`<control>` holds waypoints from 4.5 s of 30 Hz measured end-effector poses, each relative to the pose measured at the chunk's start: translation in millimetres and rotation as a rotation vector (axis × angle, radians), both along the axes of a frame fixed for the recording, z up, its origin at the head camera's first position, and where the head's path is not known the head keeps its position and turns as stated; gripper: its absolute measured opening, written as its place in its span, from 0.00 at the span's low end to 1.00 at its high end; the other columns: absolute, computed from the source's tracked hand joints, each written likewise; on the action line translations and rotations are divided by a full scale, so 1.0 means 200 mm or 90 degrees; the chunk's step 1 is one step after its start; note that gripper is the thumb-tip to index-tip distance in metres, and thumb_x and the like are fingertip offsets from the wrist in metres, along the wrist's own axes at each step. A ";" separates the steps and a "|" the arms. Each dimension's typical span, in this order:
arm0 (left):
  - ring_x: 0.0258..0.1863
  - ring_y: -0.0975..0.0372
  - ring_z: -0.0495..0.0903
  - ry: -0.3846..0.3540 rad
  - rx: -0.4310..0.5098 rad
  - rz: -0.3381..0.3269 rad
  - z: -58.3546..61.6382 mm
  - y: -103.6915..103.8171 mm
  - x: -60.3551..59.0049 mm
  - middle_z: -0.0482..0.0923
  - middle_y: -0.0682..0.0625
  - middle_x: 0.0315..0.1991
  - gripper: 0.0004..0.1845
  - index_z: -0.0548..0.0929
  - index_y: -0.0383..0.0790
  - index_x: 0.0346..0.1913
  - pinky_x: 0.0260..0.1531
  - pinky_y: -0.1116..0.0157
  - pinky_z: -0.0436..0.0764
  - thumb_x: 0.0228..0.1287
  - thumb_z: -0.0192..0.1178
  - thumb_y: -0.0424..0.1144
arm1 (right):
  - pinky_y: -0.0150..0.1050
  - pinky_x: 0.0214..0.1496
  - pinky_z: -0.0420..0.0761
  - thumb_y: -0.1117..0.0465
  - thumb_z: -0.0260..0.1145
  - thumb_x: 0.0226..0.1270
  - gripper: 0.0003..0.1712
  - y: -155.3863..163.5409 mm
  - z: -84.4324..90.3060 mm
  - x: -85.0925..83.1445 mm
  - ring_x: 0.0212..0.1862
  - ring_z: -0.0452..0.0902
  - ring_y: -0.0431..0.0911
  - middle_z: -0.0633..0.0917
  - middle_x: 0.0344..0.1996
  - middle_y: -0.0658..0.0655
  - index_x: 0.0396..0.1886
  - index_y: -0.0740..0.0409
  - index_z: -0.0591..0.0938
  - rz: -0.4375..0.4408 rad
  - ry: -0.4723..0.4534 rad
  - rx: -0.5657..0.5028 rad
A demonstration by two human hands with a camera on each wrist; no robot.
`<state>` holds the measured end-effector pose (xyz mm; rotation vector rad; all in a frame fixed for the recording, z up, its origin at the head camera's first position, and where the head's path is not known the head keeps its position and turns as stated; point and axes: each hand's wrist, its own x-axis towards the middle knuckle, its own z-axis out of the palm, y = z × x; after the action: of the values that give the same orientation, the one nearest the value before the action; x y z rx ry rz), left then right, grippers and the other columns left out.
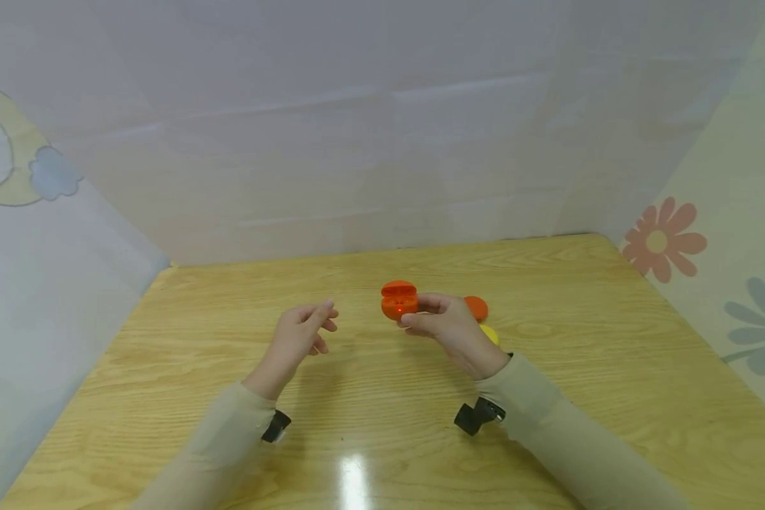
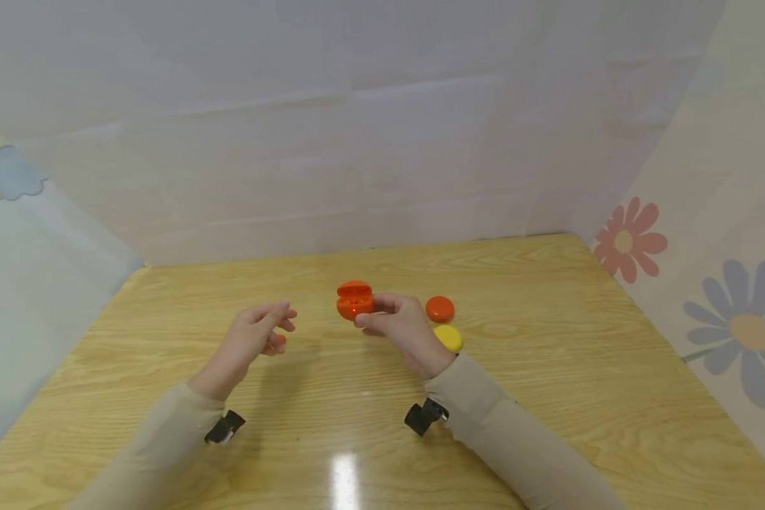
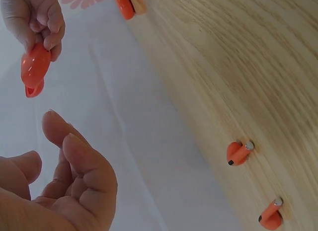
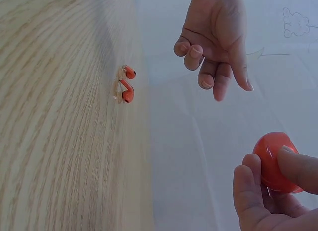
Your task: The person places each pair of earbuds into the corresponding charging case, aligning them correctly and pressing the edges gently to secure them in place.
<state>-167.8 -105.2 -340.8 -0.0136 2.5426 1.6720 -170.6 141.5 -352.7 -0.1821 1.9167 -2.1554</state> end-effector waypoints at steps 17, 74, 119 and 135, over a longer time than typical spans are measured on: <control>0.20 0.63 0.76 -0.019 -0.020 0.029 0.02 -0.13 0.04 0.80 0.40 0.41 0.26 0.80 0.29 0.53 0.28 0.64 0.76 0.75 0.49 0.52 | 0.48 0.55 0.78 0.73 0.63 0.66 0.23 0.00 0.00 0.01 0.43 0.83 0.47 0.81 0.51 0.64 0.60 0.75 0.73 -0.001 0.004 -0.002; 0.11 0.67 0.77 -0.182 -0.132 0.025 -0.18 -0.42 -0.08 0.80 0.49 0.15 0.18 0.79 0.29 0.26 0.13 0.73 0.73 0.70 0.59 0.40 | 0.47 0.55 0.78 0.73 0.62 0.66 0.24 0.00 0.00 0.01 0.43 0.82 0.47 0.79 0.53 0.66 0.61 0.75 0.72 -0.004 -0.004 -0.001; 0.12 0.66 0.74 -0.116 -0.070 0.060 -0.02 -0.35 -0.02 0.72 0.51 0.14 0.20 0.78 0.21 0.52 0.22 0.67 0.81 0.70 0.59 0.39 | 0.41 0.50 0.81 0.74 0.62 0.66 0.23 0.00 0.00 0.01 0.42 0.82 0.45 0.78 0.53 0.67 0.60 0.75 0.73 -0.007 0.000 0.000; 0.13 0.67 0.73 -0.073 -0.036 0.082 0.04 -0.26 0.06 0.71 0.51 0.14 0.18 0.80 0.23 0.48 0.21 0.68 0.81 0.69 0.61 0.39 | 0.41 0.51 0.80 0.72 0.63 0.67 0.24 -0.01 0.00 0.02 0.43 0.83 0.45 0.78 0.54 0.67 0.61 0.74 0.72 -0.003 0.004 0.007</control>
<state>-156.6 -156.5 -332.2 -0.2745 2.5517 1.5905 -166.5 139.7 -352.5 -0.1834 1.9342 -2.1496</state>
